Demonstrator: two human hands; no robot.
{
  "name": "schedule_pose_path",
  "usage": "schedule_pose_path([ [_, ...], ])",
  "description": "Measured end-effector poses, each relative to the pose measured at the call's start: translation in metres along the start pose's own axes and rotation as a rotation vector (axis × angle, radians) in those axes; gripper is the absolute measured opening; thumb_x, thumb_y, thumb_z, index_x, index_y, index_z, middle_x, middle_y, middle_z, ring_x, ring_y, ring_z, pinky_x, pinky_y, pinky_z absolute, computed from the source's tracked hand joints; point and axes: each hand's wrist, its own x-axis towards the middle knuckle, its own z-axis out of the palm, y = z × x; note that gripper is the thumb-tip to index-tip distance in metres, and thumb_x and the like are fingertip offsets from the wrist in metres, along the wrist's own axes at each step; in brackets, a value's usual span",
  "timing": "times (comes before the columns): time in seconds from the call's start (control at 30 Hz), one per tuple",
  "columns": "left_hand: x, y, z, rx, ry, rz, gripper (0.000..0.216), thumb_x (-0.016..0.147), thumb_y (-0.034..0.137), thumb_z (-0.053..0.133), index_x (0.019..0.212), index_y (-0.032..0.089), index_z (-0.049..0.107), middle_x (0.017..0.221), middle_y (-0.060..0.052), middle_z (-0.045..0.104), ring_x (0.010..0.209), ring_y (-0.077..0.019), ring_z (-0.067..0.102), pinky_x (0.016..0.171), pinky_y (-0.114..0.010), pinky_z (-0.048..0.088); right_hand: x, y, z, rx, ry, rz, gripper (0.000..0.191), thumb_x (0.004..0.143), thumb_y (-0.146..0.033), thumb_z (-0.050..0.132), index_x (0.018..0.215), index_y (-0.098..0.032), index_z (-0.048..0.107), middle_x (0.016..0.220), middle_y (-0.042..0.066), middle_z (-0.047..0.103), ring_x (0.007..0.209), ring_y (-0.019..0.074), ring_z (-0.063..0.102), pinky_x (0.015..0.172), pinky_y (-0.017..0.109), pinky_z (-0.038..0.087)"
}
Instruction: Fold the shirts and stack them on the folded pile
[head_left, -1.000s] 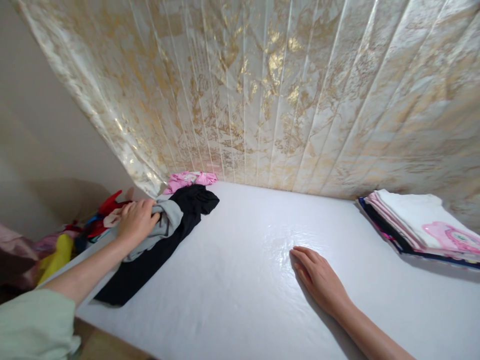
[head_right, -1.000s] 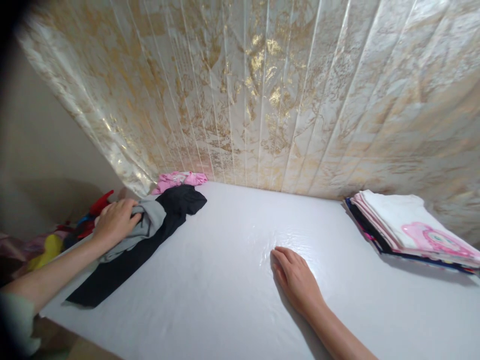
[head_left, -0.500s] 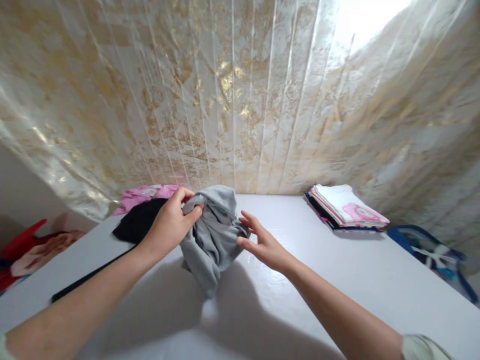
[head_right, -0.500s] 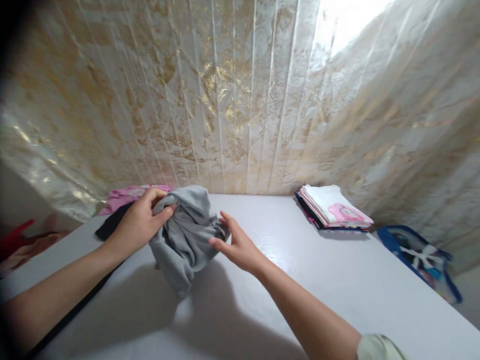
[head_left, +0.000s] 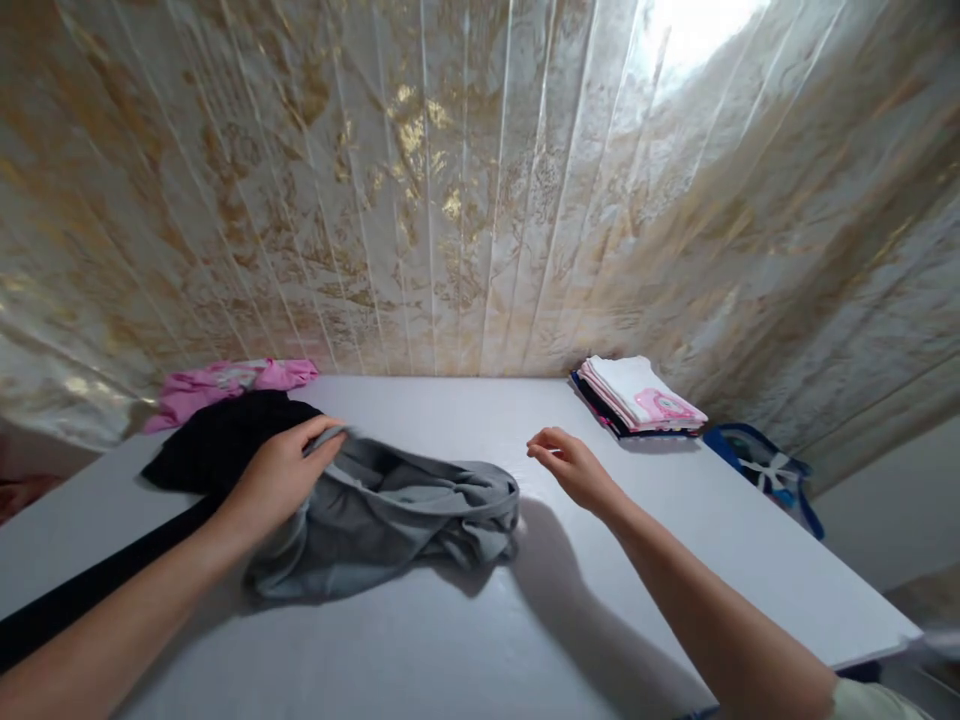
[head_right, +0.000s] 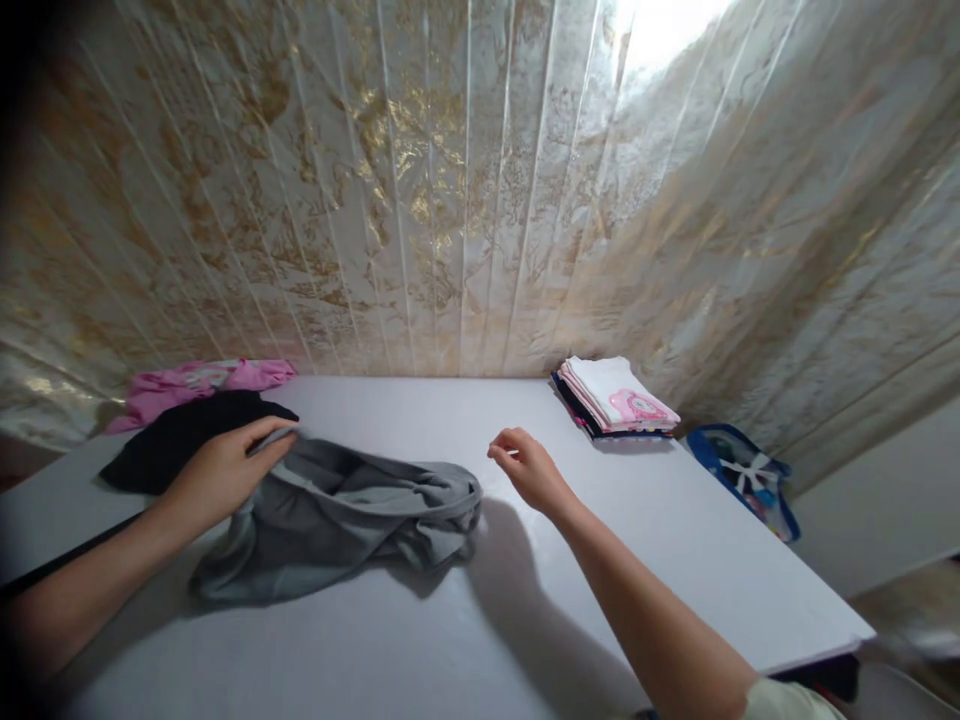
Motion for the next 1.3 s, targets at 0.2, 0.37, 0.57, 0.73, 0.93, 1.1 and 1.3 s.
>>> schedule_pose_path([
  [0.2,-0.013,0.022,-0.003,0.084,0.099,0.141,0.031,0.084,0.045,0.046,0.095,0.022,0.064,0.091,0.002,0.069,0.080,-0.0157,0.062,0.080,-0.023,0.046,-0.005,-0.013,0.038,-0.044,-0.114,-0.103,0.029,0.086,-0.029,0.055,0.114,-0.021,0.060,0.114,0.009,0.061,0.104,0.0196,0.058,0.089,0.035,0.046],
  [0.37,-0.024,0.044,-0.010,0.088,0.184,0.313,0.027,0.087,0.041,0.048,0.097,0.023,0.064,0.097,0.000,0.071,0.089,-0.0160,0.065,0.085,-0.022,0.046,0.016,-0.029,0.080,-0.174,-0.216,-0.141,0.047,0.079,-0.027,0.065,0.126,-0.024,0.057,0.108,0.007,0.065,0.096,0.0209,0.060,0.085,0.034,0.046],
  [0.57,-0.030,0.046,-0.030,0.208,0.149,0.407,0.032,0.088,0.052,0.048,0.100,0.027,0.065,0.094,0.003,0.072,0.083,-0.0157,0.067,0.080,-0.023,0.048,0.071,-0.033,0.031,-0.323,0.076,0.039,0.029,0.074,-0.012,0.050,0.091,-0.023,0.071,0.084,0.002,0.070,0.083,0.0201,0.061,0.071,0.026,0.043],
  [0.73,-0.019,0.028,-0.030,0.488,-0.265,0.431,0.048,0.082,0.055,0.056,0.125,0.034,0.054,0.122,0.002,0.065,0.098,-0.0213,0.067,0.081,-0.029,0.049,0.099,-0.060,-0.063,0.018,0.260,0.046,0.031,0.073,-0.017,0.042,0.088,-0.015,0.069,0.060,-0.002,0.058,0.058,0.0138,0.054,0.051,0.020,0.040],
  [0.93,0.025,0.052,-0.040,0.708,0.048,0.262,0.021,0.085,0.029,0.045,0.100,0.025,0.058,0.104,-0.005,0.064,0.084,-0.0232,0.063,0.065,-0.031,0.043,0.082,-0.123,-0.109,0.234,0.363,0.104,0.017,0.083,-0.029,0.046,0.084,-0.018,0.059,0.048,-0.005,0.048,0.036,0.0105,0.047,0.036,0.019,0.041],
  [1.1,0.063,0.062,-0.051,0.117,0.290,-0.040,0.019,0.078,0.031,0.056,0.092,0.018,0.060,0.077,0.001,0.060,0.071,-0.0146,0.055,0.060,-0.022,0.037,0.067,-0.125,-0.116,0.367,0.348,0.199,0.031,0.091,-0.042,0.044,0.074,-0.017,0.051,0.051,-0.002,0.053,0.037,0.0115,0.053,0.039,0.022,0.048],
  [1.3,0.029,0.087,-0.056,-0.029,0.639,0.113,0.015,0.079,0.028,0.052,0.084,0.019,0.063,0.063,0.007,0.049,0.060,-0.0090,0.045,0.058,-0.020,0.035,0.035,-0.115,-0.123,0.295,0.519,-0.023,0.029,0.083,-0.046,0.059,0.076,-0.018,0.057,0.063,-0.001,0.060,0.060,0.0151,0.062,0.057,0.026,0.055],
])
